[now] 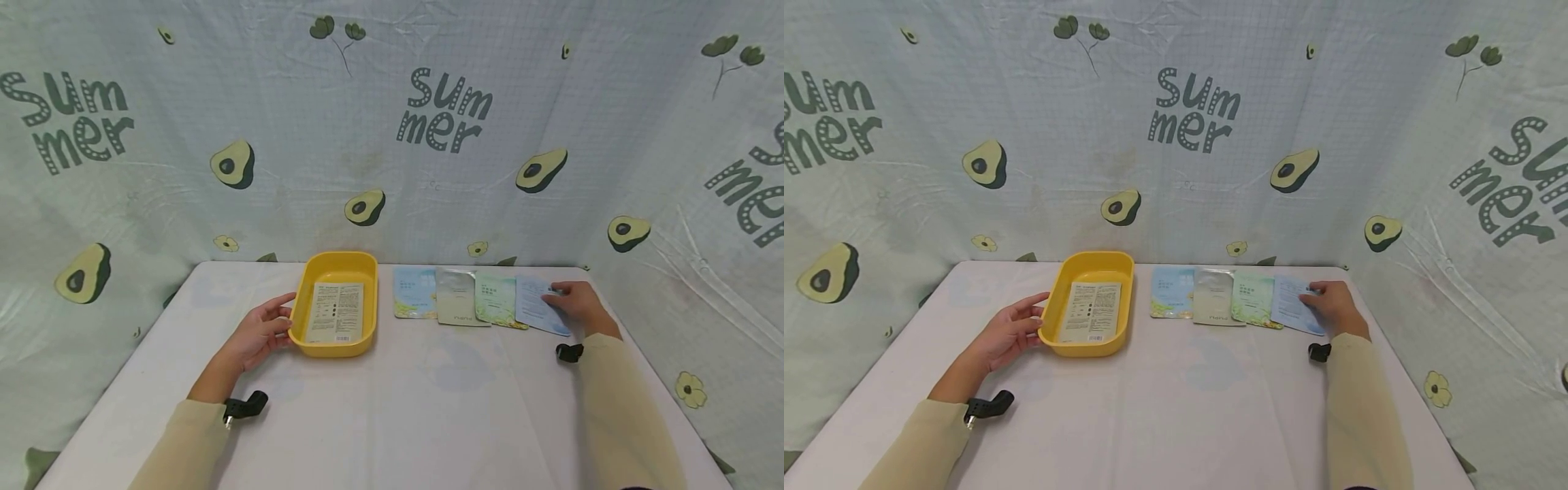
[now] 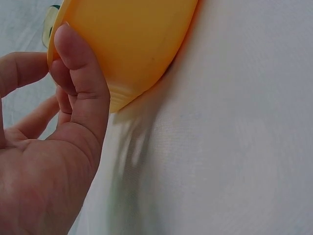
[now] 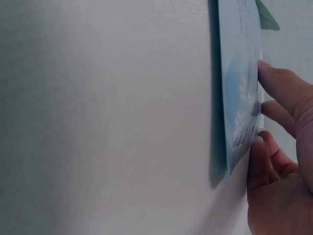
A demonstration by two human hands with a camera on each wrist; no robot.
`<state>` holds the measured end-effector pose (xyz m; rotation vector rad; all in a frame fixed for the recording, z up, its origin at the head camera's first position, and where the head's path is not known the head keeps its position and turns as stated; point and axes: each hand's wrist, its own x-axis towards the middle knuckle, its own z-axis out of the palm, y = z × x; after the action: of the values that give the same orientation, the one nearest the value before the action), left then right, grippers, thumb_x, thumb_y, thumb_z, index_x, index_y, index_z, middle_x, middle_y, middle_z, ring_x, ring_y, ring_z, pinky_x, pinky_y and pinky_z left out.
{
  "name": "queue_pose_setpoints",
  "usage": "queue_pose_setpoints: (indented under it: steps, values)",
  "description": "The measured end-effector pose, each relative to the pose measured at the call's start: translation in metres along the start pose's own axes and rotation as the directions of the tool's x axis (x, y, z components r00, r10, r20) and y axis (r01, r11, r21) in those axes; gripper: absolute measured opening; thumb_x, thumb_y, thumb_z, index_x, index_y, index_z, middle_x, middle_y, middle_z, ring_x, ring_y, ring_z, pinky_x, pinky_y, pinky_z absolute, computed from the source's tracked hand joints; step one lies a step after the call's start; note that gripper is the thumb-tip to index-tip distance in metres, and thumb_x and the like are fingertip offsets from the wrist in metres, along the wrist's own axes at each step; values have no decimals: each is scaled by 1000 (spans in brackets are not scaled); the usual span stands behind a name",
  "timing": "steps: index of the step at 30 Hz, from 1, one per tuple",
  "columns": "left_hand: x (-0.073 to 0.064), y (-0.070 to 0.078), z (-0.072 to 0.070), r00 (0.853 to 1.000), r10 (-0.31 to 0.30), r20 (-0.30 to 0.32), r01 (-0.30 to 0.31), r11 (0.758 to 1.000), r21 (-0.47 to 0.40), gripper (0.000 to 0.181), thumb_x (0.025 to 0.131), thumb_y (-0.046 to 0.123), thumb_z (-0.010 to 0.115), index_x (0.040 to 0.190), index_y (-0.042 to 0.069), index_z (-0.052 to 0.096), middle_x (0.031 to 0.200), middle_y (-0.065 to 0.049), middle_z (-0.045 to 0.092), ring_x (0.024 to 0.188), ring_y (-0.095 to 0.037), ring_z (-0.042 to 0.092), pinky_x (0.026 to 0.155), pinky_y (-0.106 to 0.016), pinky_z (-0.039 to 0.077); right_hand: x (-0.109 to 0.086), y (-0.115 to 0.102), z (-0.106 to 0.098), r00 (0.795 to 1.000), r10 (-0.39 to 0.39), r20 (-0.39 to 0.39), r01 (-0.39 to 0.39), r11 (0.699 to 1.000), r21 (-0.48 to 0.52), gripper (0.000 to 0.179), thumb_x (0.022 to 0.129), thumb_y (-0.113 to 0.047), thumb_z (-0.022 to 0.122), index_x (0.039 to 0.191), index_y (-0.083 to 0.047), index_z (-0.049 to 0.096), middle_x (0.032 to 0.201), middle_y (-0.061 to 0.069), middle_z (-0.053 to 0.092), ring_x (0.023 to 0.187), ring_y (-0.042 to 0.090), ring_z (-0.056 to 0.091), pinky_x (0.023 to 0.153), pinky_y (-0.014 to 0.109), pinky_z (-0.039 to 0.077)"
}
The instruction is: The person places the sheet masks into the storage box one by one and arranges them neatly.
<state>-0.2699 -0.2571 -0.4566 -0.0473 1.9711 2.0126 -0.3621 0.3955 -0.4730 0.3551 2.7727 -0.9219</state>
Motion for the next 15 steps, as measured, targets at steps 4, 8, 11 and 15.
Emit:
queue_pose_setpoints:
  steps: [4,8,11,15]
  values:
    - [0,0,-1,1000,3,4,-3,1000,-4,71,102,3,53,164,15,23,121,-5,45,91,-16,61,79,-24,60,-1,-2,4,999,-26,-21,25,999,-46,66,101,-31,63,151,7,42,154,34,38,133,47,45,115,61,38]
    - [1,-1,-1,1000,0,7,0,1000,-7,71,102,3,54,164,15,23,120,-5,46,91,-16,61,80,-24,60,-3,-4,9,996,-30,-86,23,997,-73,63,100,-29,64,147,9,46,152,35,39,137,50,41,116,63,35]
    - [1,0,-1,1000,-1,9,1,1000,-12,71,101,3,54,164,15,23,120,-5,46,91,-16,61,80,-24,60,-7,-9,12,992,-26,-126,15,996,-88,62,100,-28,64,145,11,47,149,36,41,135,50,42,116,63,35]
    - [1,0,-1,1000,-2,8,2,1000,-11,71,101,3,54,164,15,23,119,-4,46,90,-16,62,79,-24,60,-13,-17,13,992,-57,-114,42,992,-123,62,99,-28,64,142,14,48,147,37,42,134,51,43,116,62,35]
